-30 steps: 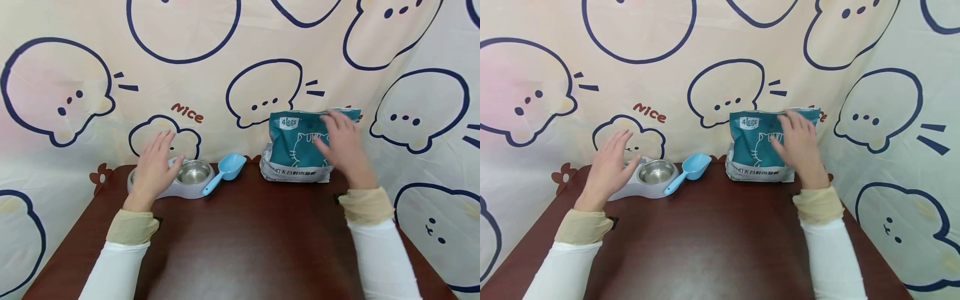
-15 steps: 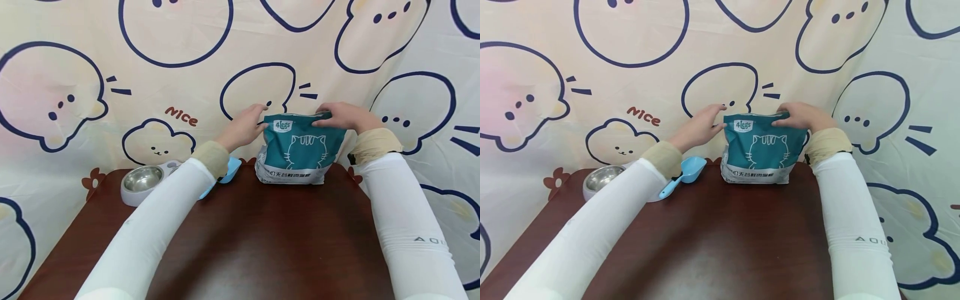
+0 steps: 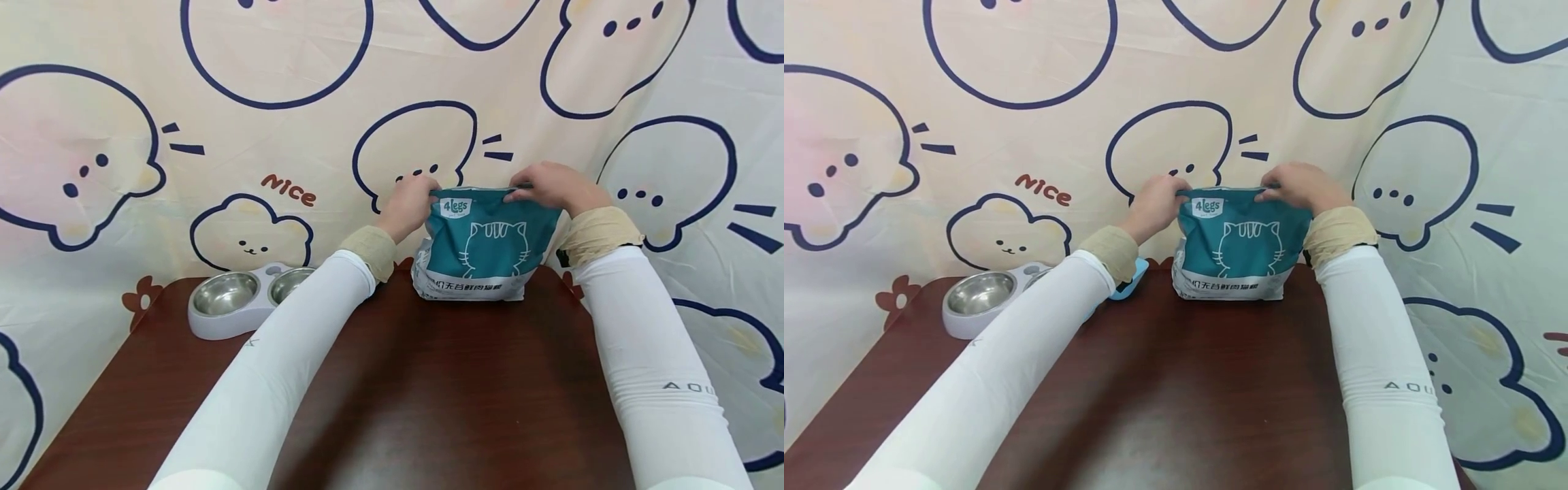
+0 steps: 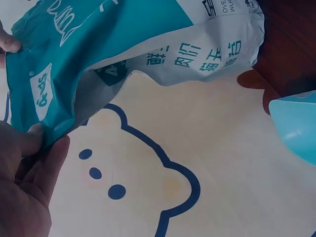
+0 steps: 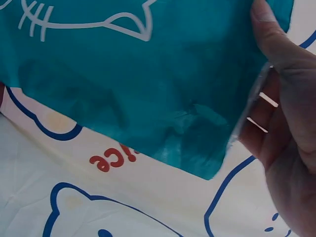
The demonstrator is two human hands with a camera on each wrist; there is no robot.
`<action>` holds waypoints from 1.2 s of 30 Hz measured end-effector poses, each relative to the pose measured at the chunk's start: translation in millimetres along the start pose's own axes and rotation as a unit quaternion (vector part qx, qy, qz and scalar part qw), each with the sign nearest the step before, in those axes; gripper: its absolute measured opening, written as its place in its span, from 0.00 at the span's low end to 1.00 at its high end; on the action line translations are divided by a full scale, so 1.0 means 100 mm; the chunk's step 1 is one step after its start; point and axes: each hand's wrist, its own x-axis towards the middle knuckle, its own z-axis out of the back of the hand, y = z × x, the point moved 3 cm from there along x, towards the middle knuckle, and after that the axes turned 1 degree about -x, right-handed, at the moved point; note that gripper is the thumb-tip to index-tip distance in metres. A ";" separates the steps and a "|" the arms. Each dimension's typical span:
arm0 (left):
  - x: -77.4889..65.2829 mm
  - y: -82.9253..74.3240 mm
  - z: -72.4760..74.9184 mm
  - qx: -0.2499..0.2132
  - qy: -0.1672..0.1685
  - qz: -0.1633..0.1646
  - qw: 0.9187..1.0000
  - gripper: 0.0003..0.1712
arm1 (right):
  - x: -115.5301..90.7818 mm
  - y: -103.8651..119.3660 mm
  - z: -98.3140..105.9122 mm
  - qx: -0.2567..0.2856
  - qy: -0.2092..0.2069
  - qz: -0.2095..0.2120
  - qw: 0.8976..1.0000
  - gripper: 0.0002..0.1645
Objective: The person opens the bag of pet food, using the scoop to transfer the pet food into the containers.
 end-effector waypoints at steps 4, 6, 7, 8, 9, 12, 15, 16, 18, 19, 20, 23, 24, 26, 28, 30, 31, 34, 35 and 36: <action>0.01 0.00 -0.01 0.010 -0.001 -0.006 1.000 0.15 | -0.04 -0.02 -0.02 -0.007 -0.031 -0.004 0.999 0.18; 0.01 -0.01 -0.01 0.016 0.002 -0.007 1.000 0.15 | -0.06 -0.03 -0.03 -0.006 -0.040 -0.005 0.999 0.18; 0.02 -0.01 -0.01 0.018 0.003 -0.007 1.000 0.15 | -0.07 -0.03 -0.03 -0.008 -0.044 -0.004 0.999 0.18; 0.03 -0.01 0.00 0.019 0.005 -0.006 1.000 0.15 | -0.08 -0.03 -0.02 -0.007 -0.045 -0.004 0.999 0.18; 0.04 -0.02 0.00 0.021 0.005 -0.008 1.000 0.15 | -0.09 -0.03 -0.02 -0.008 -0.047 -0.003 0.999 0.18; 0.07 -0.02 0.02 0.023 0.004 -0.012 1.000 0.15 | -0.11 0.00 0.01 -0.011 -0.044 -0.002 0.999 0.18; 0.09 0.01 0.03 0.024 0.002 -0.016 1.000 0.15 | -0.13 0.08 0.03 -0.016 -0.034 0.002 0.999 0.17; 0.09 0.02 0.04 0.023 0.001 -0.015 1.000 0.15 | -0.14 0.12 0.03 -0.018 -0.030 0.004 0.999 0.17; 0.10 0.05 0.05 0.021 -0.001 -0.012 1.000 0.14 | -0.16 0.20 0.04 -0.021 -0.021 0.007 1.000 0.17; 0.11 0.06 0.05 0.019 -0.002 -0.008 1.000 0.15 | -0.17 0.24 0.04 -0.023 -0.018 0.009 1.000 0.17; 0.12 0.07 0.06 0.016 -0.003 -0.004 1.000 0.15 | -0.18 0.28 0.04 -0.025 -0.015 0.010 1.000 0.17; 0.17 0.11 0.08 0.009 -0.010 0.010 1.000 0.15 | -0.18 0.42 0.05 -0.032 -0.006 0.012 0.999 0.17; 0.18 0.11 0.08 0.007 -0.012 0.015 1.000 0.15 | -0.18 0.46 0.06 -0.036 -0.003 0.012 0.999 0.17; 0.22 0.11 0.09 0.003 -0.015 0.024 1.000 0.16 | -0.18 0.53 0.06 -0.042 0.004 0.011 0.999 0.17; 0.24 0.10 0.09 0.008 -0.017 0.029 0.999 0.16 | -0.20 0.60 0.07 -0.046 0.013 0.011 0.999 0.18; 0.26 0.09 0.09 0.012 -0.017 0.032 0.999 0.16 | -0.22 0.67 0.07 -0.046 0.016 0.014 0.999 0.17; 0.27 0.09 0.09 0.011 -0.017 0.034 0.999 0.16 | -0.23 0.70 0.07 -0.044 0.017 0.016 0.999 0.17; 0.28 0.08 0.08 0.010 -0.019 0.037 0.999 0.17 | -0.27 0.83 0.06 -0.029 0.011 0.014 0.999 0.17; 0.29 0.09 0.08 0.009 -0.019 0.039 0.999 0.17 | -0.28 0.87 0.06 -0.021 0.009 0.012 1.000 0.17; 0.29 0.10 0.08 0.009 -0.020 0.040 0.999 0.17 | -0.29 0.92 0.06 -0.012 0.008 0.009 1.000 0.17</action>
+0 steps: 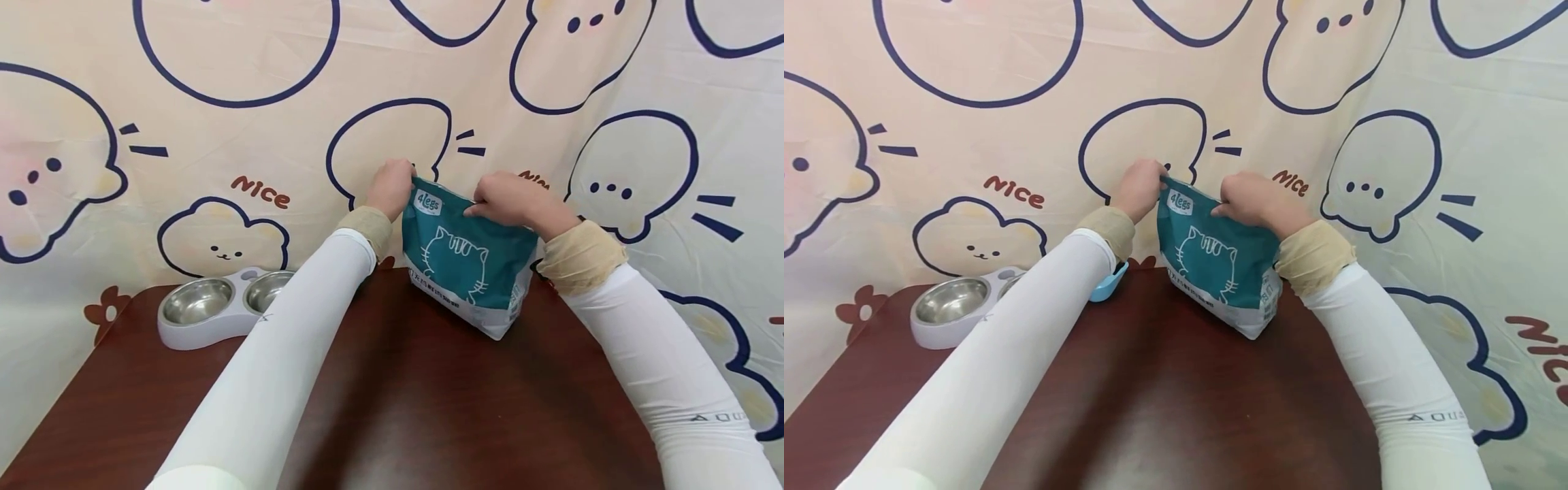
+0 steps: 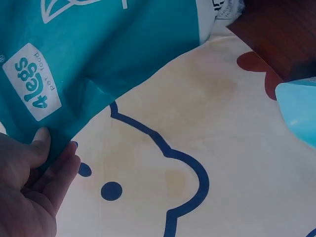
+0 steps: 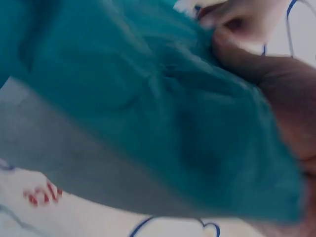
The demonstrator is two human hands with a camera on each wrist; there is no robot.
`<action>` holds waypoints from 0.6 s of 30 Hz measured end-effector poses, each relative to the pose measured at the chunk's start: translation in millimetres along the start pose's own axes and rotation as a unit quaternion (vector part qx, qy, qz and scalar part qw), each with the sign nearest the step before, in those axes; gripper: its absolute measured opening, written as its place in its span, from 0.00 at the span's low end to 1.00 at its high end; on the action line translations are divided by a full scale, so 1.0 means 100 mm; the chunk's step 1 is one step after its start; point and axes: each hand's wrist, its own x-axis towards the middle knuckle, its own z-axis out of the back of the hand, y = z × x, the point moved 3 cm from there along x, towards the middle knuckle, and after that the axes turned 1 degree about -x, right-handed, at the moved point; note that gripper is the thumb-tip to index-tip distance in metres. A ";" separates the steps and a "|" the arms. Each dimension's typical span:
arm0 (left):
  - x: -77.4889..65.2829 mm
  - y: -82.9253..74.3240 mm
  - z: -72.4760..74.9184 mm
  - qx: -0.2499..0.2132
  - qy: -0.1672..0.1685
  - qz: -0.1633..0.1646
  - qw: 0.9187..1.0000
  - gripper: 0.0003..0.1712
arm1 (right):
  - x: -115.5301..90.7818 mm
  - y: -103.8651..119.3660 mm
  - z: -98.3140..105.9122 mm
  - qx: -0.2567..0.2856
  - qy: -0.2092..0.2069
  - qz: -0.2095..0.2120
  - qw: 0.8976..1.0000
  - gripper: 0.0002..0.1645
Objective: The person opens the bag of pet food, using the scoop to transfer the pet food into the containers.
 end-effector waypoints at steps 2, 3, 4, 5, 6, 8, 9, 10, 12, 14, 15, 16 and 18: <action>0.01 0.02 0.01 0.003 -0.001 0.003 1.000 0.17 | -0.01 0.10 0.01 0.018 0.001 -0.003 1.000 0.17; 0.01 0.02 0.01 0.005 0.000 0.004 1.000 0.17 | -0.01 0.15 0.01 0.026 0.002 -0.003 1.000 0.18; 0.02 0.02 0.02 0.007 0.001 0.004 1.000 0.18 | -0.01 0.19 0.02 0.035 0.004 0.000 0.999 0.18; 0.02 0.02 0.03 0.010 0.002 0.003 1.000 0.18 | -0.01 0.23 0.03 0.041 0.007 0.003 0.999 0.19; 0.02 0.02 0.04 0.010 0.005 0.002 1.000 0.18 | -0.02 0.26 0.04 0.047 0.010 0.005 0.999 0.20; 0.03 -0.01 0.05 0.013 0.013 -0.008 1.000 0.17 | -0.04 0.30 0.07 0.058 0.016 0.003 0.998 0.22; 0.04 -0.03 0.05 0.013 0.019 -0.013 1.000 0.17 | -0.06 0.31 0.09 0.066 0.018 -0.001 0.998 0.22; 0.04 -0.05 0.06 0.013 0.026 -0.016 0.999 0.17 | -0.08 0.31 0.10 0.072 0.021 -0.006 0.997 0.24; 0.05 -0.09 0.05 0.010 0.038 -0.021 0.999 0.16 | -0.12 0.29 0.12 0.082 0.022 -0.019 0.996 0.25; 0.05 -0.13 0.04 0.005 0.044 -0.023 0.999 0.16 | -0.15 0.26 0.12 0.090 0.020 -0.028 0.995 0.25; 0.04 -0.14 0.04 0.000 0.043 -0.022 0.999 0.16 | -0.16 0.24 0.12 0.097 0.019 -0.032 0.995 0.25; 0.03 -0.16 0.03 -0.003 0.040 -0.021 0.999 0.16 | -0.17 0.22 0.12 0.102 0.021 -0.036 0.994 0.24; -0.03 -0.18 0.01 -0.013 0.021 -0.016 1.000 0.17 | -0.19 0.19 0.09 0.116 0.023 -0.044 0.992 0.23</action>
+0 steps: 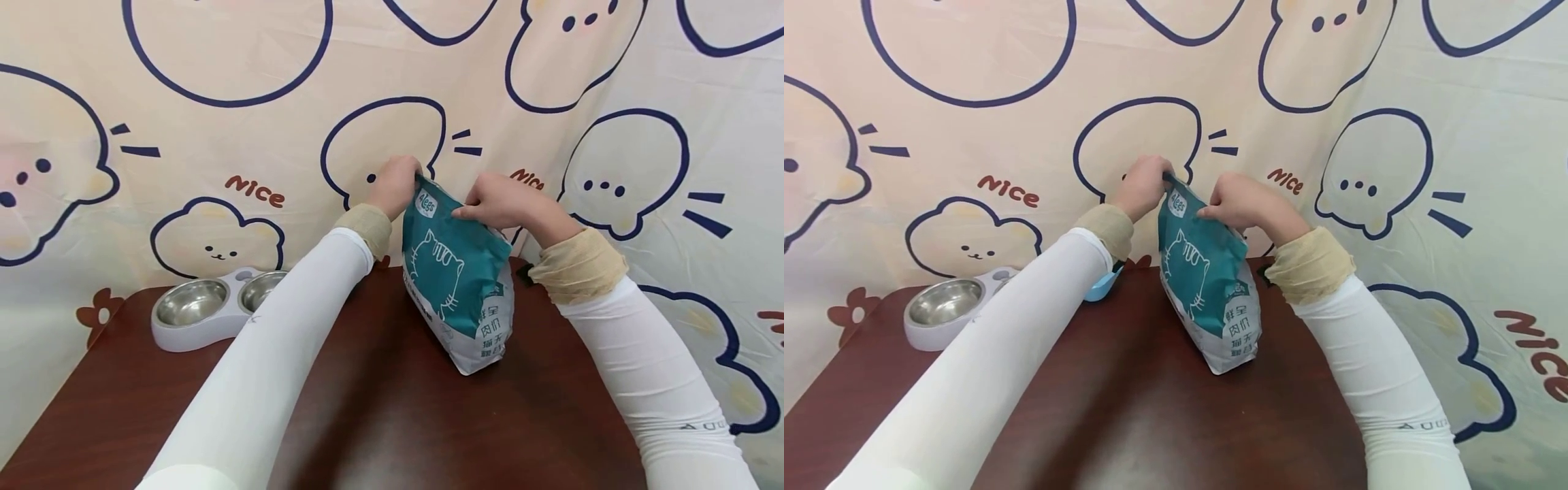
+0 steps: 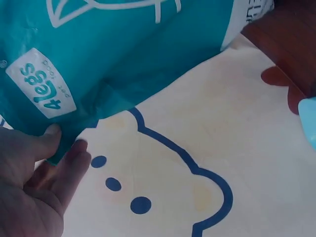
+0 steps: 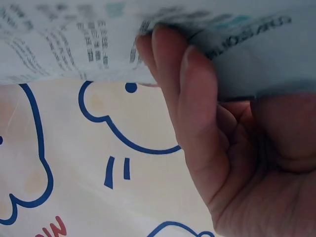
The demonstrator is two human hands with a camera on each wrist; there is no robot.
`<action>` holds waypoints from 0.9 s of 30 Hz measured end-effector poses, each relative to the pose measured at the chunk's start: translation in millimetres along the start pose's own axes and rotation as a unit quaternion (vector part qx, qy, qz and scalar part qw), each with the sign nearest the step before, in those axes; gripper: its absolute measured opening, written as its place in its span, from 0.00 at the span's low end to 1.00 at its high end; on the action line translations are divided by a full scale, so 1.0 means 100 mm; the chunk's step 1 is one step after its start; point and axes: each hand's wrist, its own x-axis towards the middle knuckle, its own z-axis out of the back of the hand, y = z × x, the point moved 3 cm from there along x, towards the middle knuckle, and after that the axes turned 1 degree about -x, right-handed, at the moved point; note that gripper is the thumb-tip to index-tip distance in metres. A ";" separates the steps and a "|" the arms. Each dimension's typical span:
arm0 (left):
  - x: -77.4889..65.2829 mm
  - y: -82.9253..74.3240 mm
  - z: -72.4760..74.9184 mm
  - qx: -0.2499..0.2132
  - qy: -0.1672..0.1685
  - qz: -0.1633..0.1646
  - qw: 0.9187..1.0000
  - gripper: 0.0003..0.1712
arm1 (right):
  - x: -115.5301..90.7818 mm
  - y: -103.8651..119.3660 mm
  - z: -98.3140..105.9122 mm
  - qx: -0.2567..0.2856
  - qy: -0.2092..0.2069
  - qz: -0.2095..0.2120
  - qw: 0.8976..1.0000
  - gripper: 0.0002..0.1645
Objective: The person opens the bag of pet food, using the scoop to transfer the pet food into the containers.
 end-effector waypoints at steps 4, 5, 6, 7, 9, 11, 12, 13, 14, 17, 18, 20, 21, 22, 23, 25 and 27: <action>-0.28 -0.11 0.00 -0.029 -0.060 -0.002 0.998 0.16 | -0.03 -0.07 -0.03 0.033 0.003 -0.020 0.999 0.23; -0.37 -0.16 -0.01 -0.047 -0.064 -0.004 0.997 0.12 | -0.03 -0.08 -0.03 0.037 0.002 -0.023 0.999 0.23; -0.46 -0.21 -0.02 -0.067 -0.059 -0.007 0.996 0.08 | -0.04 -0.09 -0.03 0.040 0.002 -0.026 0.999 0.24; -0.56 -0.28 -0.03 -0.087 -0.045 -0.010 0.995 0.07 | -0.05 -0.09 -0.02 0.040 0.003 -0.029 0.999 0.25; -0.74 -0.39 -0.08 -0.147 -0.002 -0.006 0.989 0.12 | -0.08 -0.09 -0.01 0.037 0.005 -0.030 0.999 0.27; -0.85 -0.48 -0.15 -0.213 0.042 0.008 0.976 0.18 | -0.13 -0.08 0.00 0.034 0.008 -0.032 0.999 0.28; -0.90 -0.52 -0.18 -0.240 0.056 0.017 0.969 0.20 | -0.16 -0.08 0.00 0.037 0.011 -0.034 0.999 0.28; -0.93 -0.54 -0.20 -0.261 0.066 0.024 0.963 0.22 | -0.19 -0.08 -0.01 0.043 0.016 -0.036 0.998 0.29; -0.96 -0.56 -0.23 -0.277 0.072 0.032 0.957 0.23 | -0.22 -0.09 -0.02 0.053 0.023 -0.038 0.998 0.30; -1.02 -0.59 -0.27 -0.296 0.090 0.042 0.950 0.28 | -0.32 -0.14 -0.06 0.103 0.045 -0.045 0.993 0.30; -1.04 -0.60 -0.29 -0.298 0.095 0.041 0.949 0.28 | -0.34 -0.17 -0.07 0.126 0.052 -0.045 0.990 0.29; -1.06 -0.62 -0.30 -0.304 0.106 0.033 0.946 0.29 | -0.38 -0.22 -0.10 0.175 0.062 -0.045 0.982 0.26; -1.07 -0.63 -0.31 -0.311 0.110 0.027 0.944 0.29 | -0.39 -0.24 -0.11 0.198 0.065 -0.042 0.977 0.24; -1.07 -0.63 -0.32 -0.315 0.113 0.021 0.942 0.28 | -0.39 -0.26 -0.12 0.225 0.068 -0.040 0.971 0.22; -1.06 -0.63 -0.33 -0.317 0.116 0.017 0.941 0.28 | -0.38 -0.27 -0.13 0.253 0.073 -0.038 0.964 0.20; -1.05 -0.63 -0.34 -0.320 0.122 0.012 0.939 0.26 | -0.37 -0.30 -0.16 0.311 0.085 -0.038 0.946 0.18; -1.04 -0.61 -0.35 -0.319 0.131 0.014 0.938 0.26 | -0.35 -0.31 -0.18 0.362 0.099 -0.042 0.926 0.17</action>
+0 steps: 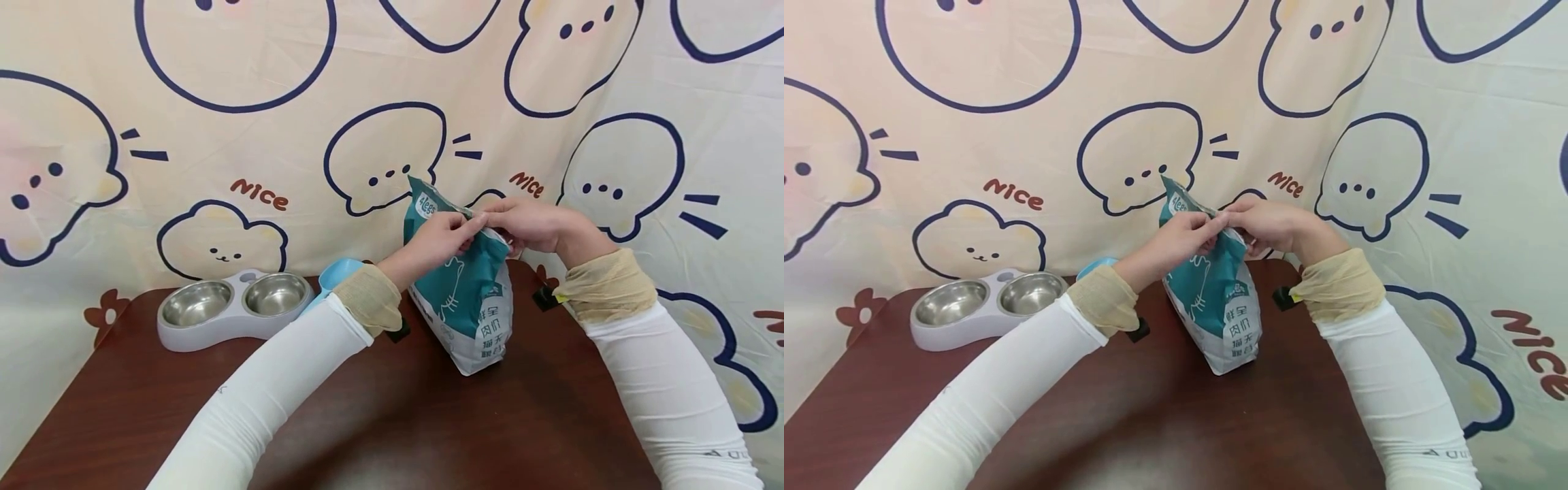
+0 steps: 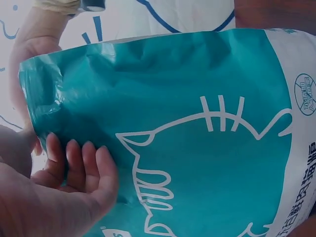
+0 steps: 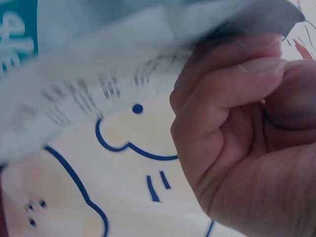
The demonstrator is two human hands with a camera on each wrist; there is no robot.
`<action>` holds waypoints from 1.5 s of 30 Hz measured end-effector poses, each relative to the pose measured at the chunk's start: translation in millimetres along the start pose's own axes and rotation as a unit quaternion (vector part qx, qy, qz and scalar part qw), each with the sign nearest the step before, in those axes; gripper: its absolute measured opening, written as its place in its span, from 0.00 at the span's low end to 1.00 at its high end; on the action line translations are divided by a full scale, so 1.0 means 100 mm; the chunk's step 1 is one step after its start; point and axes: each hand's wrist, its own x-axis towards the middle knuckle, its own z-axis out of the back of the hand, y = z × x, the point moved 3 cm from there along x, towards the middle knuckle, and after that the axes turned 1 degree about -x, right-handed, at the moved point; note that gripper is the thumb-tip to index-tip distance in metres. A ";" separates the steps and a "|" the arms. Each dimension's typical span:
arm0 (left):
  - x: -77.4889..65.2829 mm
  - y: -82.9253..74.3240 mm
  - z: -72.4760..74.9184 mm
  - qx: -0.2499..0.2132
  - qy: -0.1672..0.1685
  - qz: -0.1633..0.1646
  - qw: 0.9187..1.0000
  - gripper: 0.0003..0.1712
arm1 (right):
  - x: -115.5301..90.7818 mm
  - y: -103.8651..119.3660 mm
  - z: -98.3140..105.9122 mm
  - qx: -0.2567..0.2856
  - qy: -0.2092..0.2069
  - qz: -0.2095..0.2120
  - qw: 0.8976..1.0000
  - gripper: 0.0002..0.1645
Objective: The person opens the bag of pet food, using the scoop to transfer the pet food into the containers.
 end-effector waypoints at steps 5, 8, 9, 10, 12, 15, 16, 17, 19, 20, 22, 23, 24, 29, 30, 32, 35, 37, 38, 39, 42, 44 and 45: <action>0.03 0.01 0.04 -0.028 0.038 0.012 0.999 0.23 | 0.03 -0.03 0.00 0.060 0.013 -0.011 0.998 0.17; 0.02 0.00 0.06 -0.047 0.068 0.015 0.997 0.22 | 0.03 -0.01 0.02 0.034 0.001 -0.013 0.999 0.18; 0.02 -0.01 0.07 -0.048 0.075 0.016 0.996 0.21 | 0.02 0.01 0.02 0.017 -0.004 -0.011 1.000 0.18; 0.02 -0.02 0.08 -0.047 0.081 0.018 0.995 0.20 | 0.02 0.03 0.02 -0.002 -0.009 -0.009 1.000 0.18; 0.01 -0.03 0.10 -0.045 0.086 0.022 0.995 0.19 | 0.01 0.08 0.01 -0.048 -0.020 -0.002 0.999 0.19; 0.00 -0.04 0.11 -0.030 0.076 0.029 0.996 0.17 | -0.01 0.18 -0.01 -0.124 -0.040 0.005 0.991 0.19; 0.00 -0.04 0.11 -0.024 0.070 0.030 0.997 0.17 | -0.01 0.21 -0.03 -0.147 -0.046 0.005 0.988 0.19; 0.00 -0.05 0.10 -0.016 0.062 0.030 0.998 0.17 | -0.01 0.23 -0.04 -0.168 -0.050 0.004 0.984 0.19; 0.00 -0.06 0.09 0.017 0.045 0.023 0.999 0.17 | 0.00 0.26 -0.06 -0.204 -0.055 0.001 0.977 0.19; -0.01 -0.06 0.08 0.036 0.038 0.017 0.998 0.18 | 0.00 0.27 -0.07 -0.219 -0.057 0.001 0.974 0.19; -0.01 -0.07 0.06 0.078 0.031 0.004 0.996 0.18 | 0.01 0.28 -0.08 -0.248 -0.060 0.002 0.967 0.18; -0.01 -0.07 0.05 0.098 0.030 -0.002 0.995 0.18 | 0.01 0.29 -0.09 -0.264 -0.063 0.006 0.962 0.18; -0.01 -0.08 0.03 0.117 0.030 -0.009 0.993 0.18 | 0.02 0.29 -0.09 -0.279 -0.065 0.008 0.958 0.18; -0.02 -0.07 0.01 0.162 0.036 -0.022 0.986 0.17 | 0.02 0.32 -0.11 -0.343 -0.082 0.025 0.936 0.17; -0.03 -0.07 0.01 0.170 0.035 -0.025 0.985 0.17 | 0.01 0.33 -0.11 -0.352 -0.089 0.024 0.931 0.17; -0.03 -0.08 0.01 0.182 0.032 -0.029 0.982 0.17 | -0.01 0.35 -0.10 -0.370 -0.104 0.019 0.923 0.17; -0.06 -0.11 0.02 0.202 0.026 -0.036 0.978 0.17 | -0.03 0.37 -0.07 -0.385 -0.120 0.005 0.915 0.16; -0.08 -0.13 0.03 0.211 0.021 -0.038 0.977 0.18 | -0.05 0.37 -0.06 -0.390 -0.122 0.001 0.913 0.16; -0.09 -0.13 0.03 0.212 0.019 -0.037 0.976 0.17 | -0.05 0.37 -0.06 -0.389 -0.121 0.001 0.913 0.17; -0.10 -0.14 0.03 0.212 0.016 -0.036 0.976 0.18 | -0.05 0.38 -0.06 -0.388 -0.120 0.001 0.914 0.17; -0.12 -0.13 0.04 0.200 0.002 -0.029 0.979 0.18 | -0.04 0.38 -0.05 -0.381 -0.113 -0.005 0.917 0.17; -0.12 -0.11 0.06 0.187 -0.011 -0.016 0.982 0.21 | -0.01 0.39 -0.05 -0.375 -0.102 -0.012 0.922 0.18; -0.11 -0.09 0.08 0.181 -0.020 -0.009 0.983 0.23 | 0.00 0.40 -0.05 -0.372 -0.095 -0.016 0.923 0.18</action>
